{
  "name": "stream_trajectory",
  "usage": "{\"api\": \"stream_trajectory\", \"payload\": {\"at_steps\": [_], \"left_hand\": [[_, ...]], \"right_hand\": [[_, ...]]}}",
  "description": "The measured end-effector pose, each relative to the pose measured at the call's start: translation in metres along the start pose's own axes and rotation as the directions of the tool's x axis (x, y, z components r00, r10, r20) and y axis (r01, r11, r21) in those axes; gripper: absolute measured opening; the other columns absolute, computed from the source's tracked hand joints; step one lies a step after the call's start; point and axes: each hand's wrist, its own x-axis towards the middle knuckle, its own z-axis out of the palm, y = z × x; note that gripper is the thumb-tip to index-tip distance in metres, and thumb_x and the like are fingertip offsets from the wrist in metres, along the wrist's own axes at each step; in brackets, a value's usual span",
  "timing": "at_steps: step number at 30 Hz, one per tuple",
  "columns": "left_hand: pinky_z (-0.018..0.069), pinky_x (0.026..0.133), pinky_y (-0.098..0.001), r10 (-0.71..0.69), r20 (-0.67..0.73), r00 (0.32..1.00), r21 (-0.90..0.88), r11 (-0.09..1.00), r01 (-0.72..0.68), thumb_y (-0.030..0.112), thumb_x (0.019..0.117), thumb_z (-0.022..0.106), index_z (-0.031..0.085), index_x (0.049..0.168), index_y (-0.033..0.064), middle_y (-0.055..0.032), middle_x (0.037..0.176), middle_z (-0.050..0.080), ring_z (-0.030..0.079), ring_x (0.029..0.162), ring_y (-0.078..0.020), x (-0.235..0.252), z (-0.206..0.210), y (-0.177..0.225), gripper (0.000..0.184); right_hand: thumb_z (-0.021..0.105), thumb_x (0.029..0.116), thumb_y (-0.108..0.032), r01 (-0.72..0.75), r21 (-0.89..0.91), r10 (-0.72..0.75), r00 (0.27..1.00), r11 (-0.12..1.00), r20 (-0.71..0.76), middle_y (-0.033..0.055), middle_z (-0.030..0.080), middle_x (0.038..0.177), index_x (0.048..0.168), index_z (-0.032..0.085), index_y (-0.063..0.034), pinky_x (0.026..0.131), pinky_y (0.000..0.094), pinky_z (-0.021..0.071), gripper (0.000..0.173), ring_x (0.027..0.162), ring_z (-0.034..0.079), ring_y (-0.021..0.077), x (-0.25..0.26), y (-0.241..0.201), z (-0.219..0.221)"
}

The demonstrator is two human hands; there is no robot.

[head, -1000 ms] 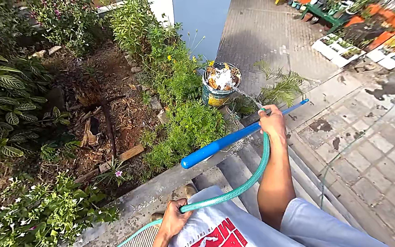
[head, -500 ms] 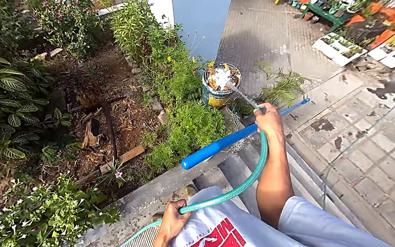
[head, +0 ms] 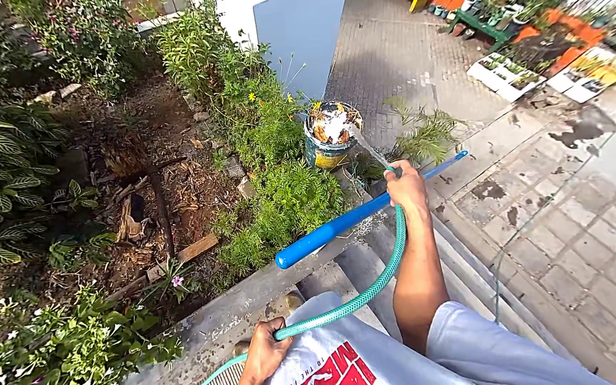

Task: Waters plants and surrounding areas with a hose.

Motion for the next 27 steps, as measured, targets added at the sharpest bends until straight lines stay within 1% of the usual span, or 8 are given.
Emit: {"api": "stream_trajectory", "payload": {"at_steps": [3,5,7,10,14,20,24,27], "left_hand": [[0.0273,0.044,-0.0209,0.000,0.002,1.000,0.002,1.000,0.000,0.026,0.0850,0.075,0.048,0.058,0.0176,0.0108,0.050,0.037,0.034,0.044,0.0011,0.001,0.000,0.000,0.039],[0.0270,0.044,-0.0206,-0.001,0.000,1.000,0.000,1.000,0.001,0.027,0.0848,0.075,0.048,0.058,0.0177,0.0112,0.050,0.037,0.034,0.044,0.0016,0.001,0.000,-0.001,0.039],[0.0269,0.044,-0.0206,0.001,-0.002,1.000,-0.002,1.000,-0.001,0.027,0.0845,0.075,0.048,0.058,0.0174,0.0110,0.050,0.037,0.034,0.044,0.0014,0.001,0.000,-0.001,0.039],[0.0278,0.044,-0.0210,-0.010,-0.006,1.000,0.012,1.000,0.010,0.027,0.0850,0.074,0.049,0.058,0.0172,0.0110,0.050,0.038,0.035,0.044,0.0010,0.001,0.000,0.001,0.038],[0.0273,0.044,-0.0216,-0.018,-0.015,1.000,0.010,1.000,0.018,0.028,0.0844,0.073,0.049,0.058,0.0174,0.0110,0.050,0.037,0.034,0.044,0.0010,0.000,0.003,0.001,0.038],[0.0275,0.044,-0.0212,-0.020,-0.022,1.000,0.006,1.000,0.020,0.028,0.0848,0.074,0.049,0.058,0.0175,0.0112,0.050,0.037,0.034,0.044,0.0010,0.000,0.003,-0.001,0.038],[0.0274,0.044,-0.0206,-0.018,-0.023,1.000,0.008,1.000,0.018,0.026,0.0841,0.074,0.049,0.058,0.0173,0.0112,0.050,0.037,0.034,0.044,0.0016,0.000,0.001,-0.002,0.038],[0.0269,0.044,-0.0205,-0.012,-0.020,1.000,0.002,1.000,0.012,0.027,0.0846,0.074,0.048,0.057,0.0173,0.0115,0.050,0.037,0.034,0.044,0.0018,0.000,0.002,-0.002,0.039]], "right_hand": [[0.052,0.1085,-0.032,0.001,-0.001,-0.001,1.000,1.000,0.030,0.0237,0.066,0.099,0.139,0.057,-0.0177,0.060,0.0520,0.0548,0.034,0.067,0.065,0.0345,-0.002,0.002,-0.001],[0.052,0.1084,-0.031,0.019,0.033,-0.020,1.000,0.999,0.020,0.0255,0.065,0.094,0.138,0.056,-0.0166,0.057,0.0553,0.0518,0.033,0.064,0.063,0.0380,-0.012,0.006,0.000],[0.052,0.1084,-0.032,0.019,0.038,-0.020,1.000,0.999,0.017,0.0260,0.065,0.093,0.138,0.056,-0.0167,0.057,0.0566,0.0515,0.033,0.063,0.063,0.0391,-0.014,0.008,0.000],[0.051,0.1086,-0.032,-0.001,0.008,0.001,1.000,1.000,0.028,0.0240,0.066,0.094,0.139,0.056,-0.0153,0.060,0.0534,0.0545,0.035,0.064,0.064,0.0352,-0.005,0.006,0.000],[0.052,0.1082,-0.031,0.008,0.051,-0.008,1.000,0.999,0.000,0.0256,0.065,0.091,0.139,0.055,-0.0166,0.056,0.0568,0.0506,0.034,0.062,0.061,0.0390,-0.015,0.008,-0.001],[0.052,0.1080,-0.032,0.009,0.043,-0.009,1.000,0.999,0.000,0.0254,0.066,0.092,0.139,0.055,-0.0168,0.057,0.0579,0.0512,0.035,0.064,0.063,0.0399,-0.014,0.008,0.001],[0.052,0.1081,-0.032,0.005,0.047,-0.006,1.000,0.999,0.010,0.0239,0.065,0.089,0.138,0.056,-0.0180,0.054,0.0551,0.0505,0.033,0.060,0.061,0.0372,-0.016,0.007,0.003],[0.051,0.1087,-0.031,-0.004,0.039,0.003,1.000,0.999,0.021,0.0244,0.065,0.090,0.138,0.056,-0.0165,0.055,0.0548,0.0506,0.033,0.060,0.061,0.0371,-0.016,0.008,0.002]]}}
